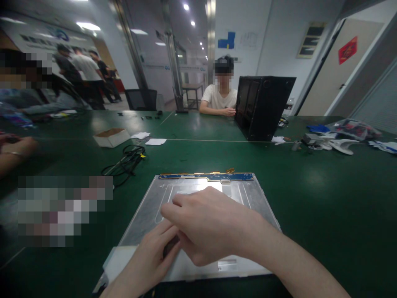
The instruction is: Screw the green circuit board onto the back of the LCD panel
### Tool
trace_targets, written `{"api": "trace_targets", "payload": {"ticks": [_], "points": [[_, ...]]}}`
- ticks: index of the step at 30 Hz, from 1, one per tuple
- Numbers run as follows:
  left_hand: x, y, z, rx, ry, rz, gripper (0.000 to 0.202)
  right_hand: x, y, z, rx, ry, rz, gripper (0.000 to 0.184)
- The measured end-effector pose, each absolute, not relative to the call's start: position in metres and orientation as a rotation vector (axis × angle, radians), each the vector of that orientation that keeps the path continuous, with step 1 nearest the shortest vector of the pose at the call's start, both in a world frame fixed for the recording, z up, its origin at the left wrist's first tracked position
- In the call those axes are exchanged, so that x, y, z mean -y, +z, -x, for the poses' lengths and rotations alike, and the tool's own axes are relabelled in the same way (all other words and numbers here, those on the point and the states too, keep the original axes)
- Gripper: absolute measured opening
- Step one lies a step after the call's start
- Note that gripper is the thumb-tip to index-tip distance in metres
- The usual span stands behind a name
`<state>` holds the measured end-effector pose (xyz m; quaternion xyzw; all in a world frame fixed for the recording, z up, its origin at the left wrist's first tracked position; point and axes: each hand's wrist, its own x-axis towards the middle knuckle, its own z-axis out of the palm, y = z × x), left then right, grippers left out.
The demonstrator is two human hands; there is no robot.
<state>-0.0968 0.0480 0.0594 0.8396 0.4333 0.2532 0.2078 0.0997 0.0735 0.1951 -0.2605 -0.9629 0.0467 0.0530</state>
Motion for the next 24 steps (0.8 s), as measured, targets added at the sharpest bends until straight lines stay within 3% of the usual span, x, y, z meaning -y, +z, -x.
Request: {"api": "trace_targets", "payload": {"ticks": [24], "points": [[-0.0503, 0.058, 0.0957, -1.177, 0.664, -2.31, 0.016, -0.0748, 0.1919, -0.0997, 2.921, 0.142, 0.781, 0.01]]}}
